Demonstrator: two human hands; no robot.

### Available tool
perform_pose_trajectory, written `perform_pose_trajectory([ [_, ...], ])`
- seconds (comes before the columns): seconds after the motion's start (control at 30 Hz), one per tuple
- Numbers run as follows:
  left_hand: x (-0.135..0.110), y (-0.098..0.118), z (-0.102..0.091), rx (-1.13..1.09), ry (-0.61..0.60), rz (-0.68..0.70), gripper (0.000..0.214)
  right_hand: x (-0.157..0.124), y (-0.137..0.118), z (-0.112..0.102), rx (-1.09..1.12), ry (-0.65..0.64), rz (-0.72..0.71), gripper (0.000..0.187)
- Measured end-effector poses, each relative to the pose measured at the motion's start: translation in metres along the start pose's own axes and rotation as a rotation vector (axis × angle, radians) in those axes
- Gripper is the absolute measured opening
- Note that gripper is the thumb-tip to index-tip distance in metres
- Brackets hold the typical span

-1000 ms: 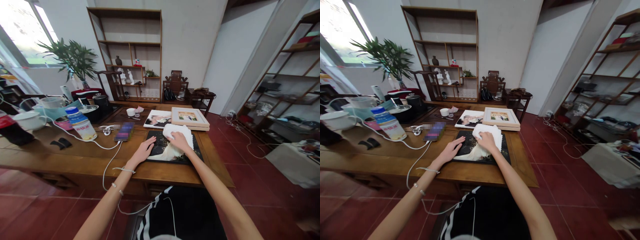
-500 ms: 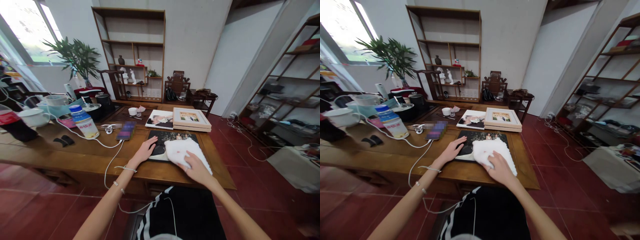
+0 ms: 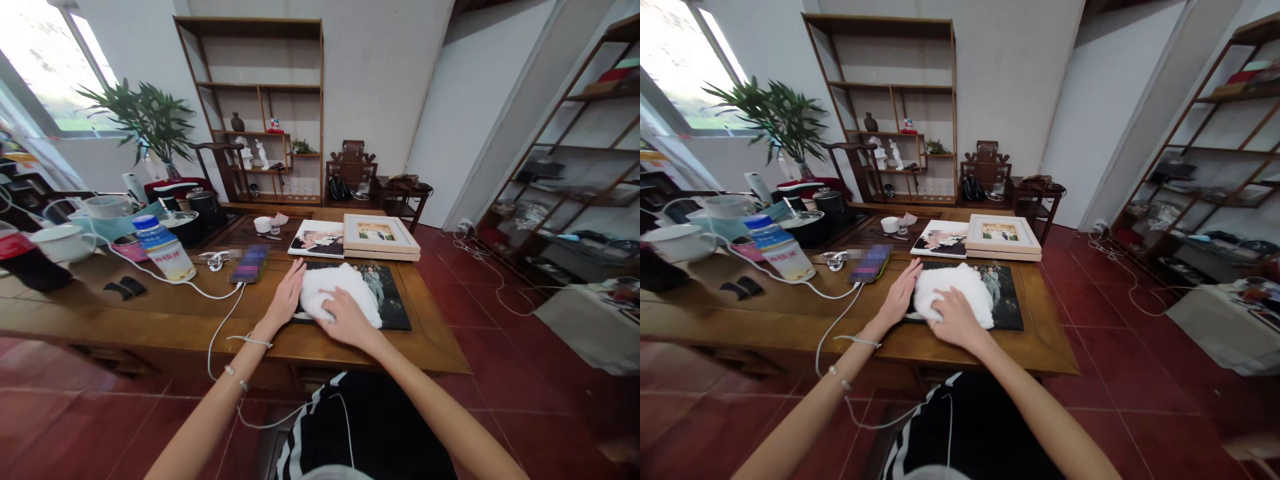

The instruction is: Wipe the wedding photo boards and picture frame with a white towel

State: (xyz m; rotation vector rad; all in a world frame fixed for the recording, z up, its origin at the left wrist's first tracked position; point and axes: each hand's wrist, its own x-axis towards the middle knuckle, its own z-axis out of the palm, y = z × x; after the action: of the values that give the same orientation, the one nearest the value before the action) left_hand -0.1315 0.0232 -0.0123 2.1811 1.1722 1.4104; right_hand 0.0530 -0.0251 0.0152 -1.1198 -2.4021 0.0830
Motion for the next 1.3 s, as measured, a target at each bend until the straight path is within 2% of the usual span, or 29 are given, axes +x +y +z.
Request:
perform_pose_trajectory([
  [0.07,0.0,-0.001,0.0,-0.015,0.013,-0.006,0.044,-0.009,-0.018,0.0,0.086,-0.02,-0.107,0.007],
  [0.17,-0.001,-0.002,0.002,-0.015,0.003,-0.026,0.044,-0.029,-0.025,-0.013,0.123,-0.068,-0.107,0.005],
  [0.3,-0.001,-0.004,0.004,0.026,-0.086,-0.026,0.039,-0.051,-0.002,-0.037,0.04,-0.104,0.098,0.017],
  [0.4,-0.002,-0.005,0.005,0.066,-0.158,-0.014,0.035,-0.052,0.026,-0.042,-0.051,-0.086,0.249,0.025],
  [0.5,-0.002,-0.005,0.004,0.083,-0.179,0.003,0.032,-0.037,0.048,-0.039,-0.106,-0.04,0.357,0.027],
  [0.6,-0.002,-0.004,0.004,0.092,-0.183,0.012,0.032,-0.01,0.057,-0.031,-0.085,-0.011,0.398,0.029],
  [0.83,-0.002,-0.007,0.004,0.139,-0.175,0.002,0.033,0.068,0.045,-0.007,0.07,-0.036,0.314,0.031],
  [0.97,-0.002,-0.008,0.004,0.147,-0.165,-0.006,0.032,0.088,0.037,0.001,0.148,-0.052,0.257,0.031],
  [1.1,-0.002,-0.007,0.004,0.131,-0.171,-0.013,0.032,0.074,0.046,-0.001,0.16,-0.029,0.258,0.031],
  [1.3,-0.002,-0.008,0.004,0.102,-0.175,-0.005,0.032,0.024,0.096,-0.032,0.108,0.042,0.357,0.033],
])
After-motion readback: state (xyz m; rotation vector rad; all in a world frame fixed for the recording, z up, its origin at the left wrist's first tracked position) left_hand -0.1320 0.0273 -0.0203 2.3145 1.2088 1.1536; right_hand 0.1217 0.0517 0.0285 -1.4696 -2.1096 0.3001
